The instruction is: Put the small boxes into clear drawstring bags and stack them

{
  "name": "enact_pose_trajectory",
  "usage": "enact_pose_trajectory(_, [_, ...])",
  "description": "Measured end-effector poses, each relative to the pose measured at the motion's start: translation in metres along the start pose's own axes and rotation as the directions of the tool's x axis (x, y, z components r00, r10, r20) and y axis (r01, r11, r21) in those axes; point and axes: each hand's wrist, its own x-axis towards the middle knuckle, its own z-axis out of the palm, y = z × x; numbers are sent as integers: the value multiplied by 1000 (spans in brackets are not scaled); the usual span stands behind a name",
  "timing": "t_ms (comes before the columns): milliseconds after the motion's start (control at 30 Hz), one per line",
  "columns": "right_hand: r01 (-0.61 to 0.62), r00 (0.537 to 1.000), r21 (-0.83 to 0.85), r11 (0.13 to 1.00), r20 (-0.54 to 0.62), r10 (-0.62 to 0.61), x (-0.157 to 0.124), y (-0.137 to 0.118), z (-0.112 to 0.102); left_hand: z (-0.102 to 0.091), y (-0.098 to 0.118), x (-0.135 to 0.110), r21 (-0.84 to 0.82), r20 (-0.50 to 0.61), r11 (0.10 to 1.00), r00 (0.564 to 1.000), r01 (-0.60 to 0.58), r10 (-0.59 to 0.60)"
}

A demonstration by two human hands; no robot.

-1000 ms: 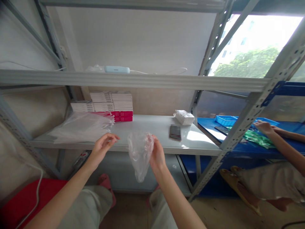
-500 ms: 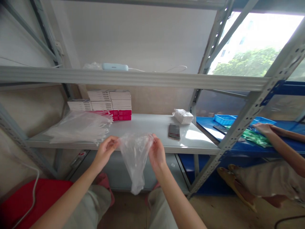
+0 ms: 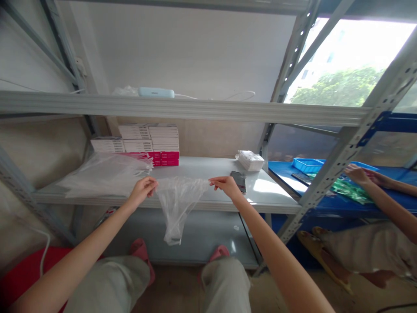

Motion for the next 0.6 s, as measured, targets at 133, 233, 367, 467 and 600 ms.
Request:
enact_pose_trajectory(133, [208,975,-447,870,21,-223,18,-2,0,15,-4,15,-100,-44,993,997,56,-61])
enact_pose_trajectory(233, [297,934,-700,649,71,-350,21,1,13,25,-6,21,-120,-27,989,996,80,-84])
enact_pose_trajectory(367, [207,902,-851,483,-26,-432,21,5,35,32,-12,28,-106,-33,990,995,91,-95])
enact_pose_trajectory(467, [220,887,-836,502,-43,-461,25,7,41,31,-16,35,-80,-109,992,989,93,-102])
enact_pose_trajectory(600, [209,902,-729,651,-113,-417,39,12,24,23,-22,49,-61,-246,984,952,170,-180])
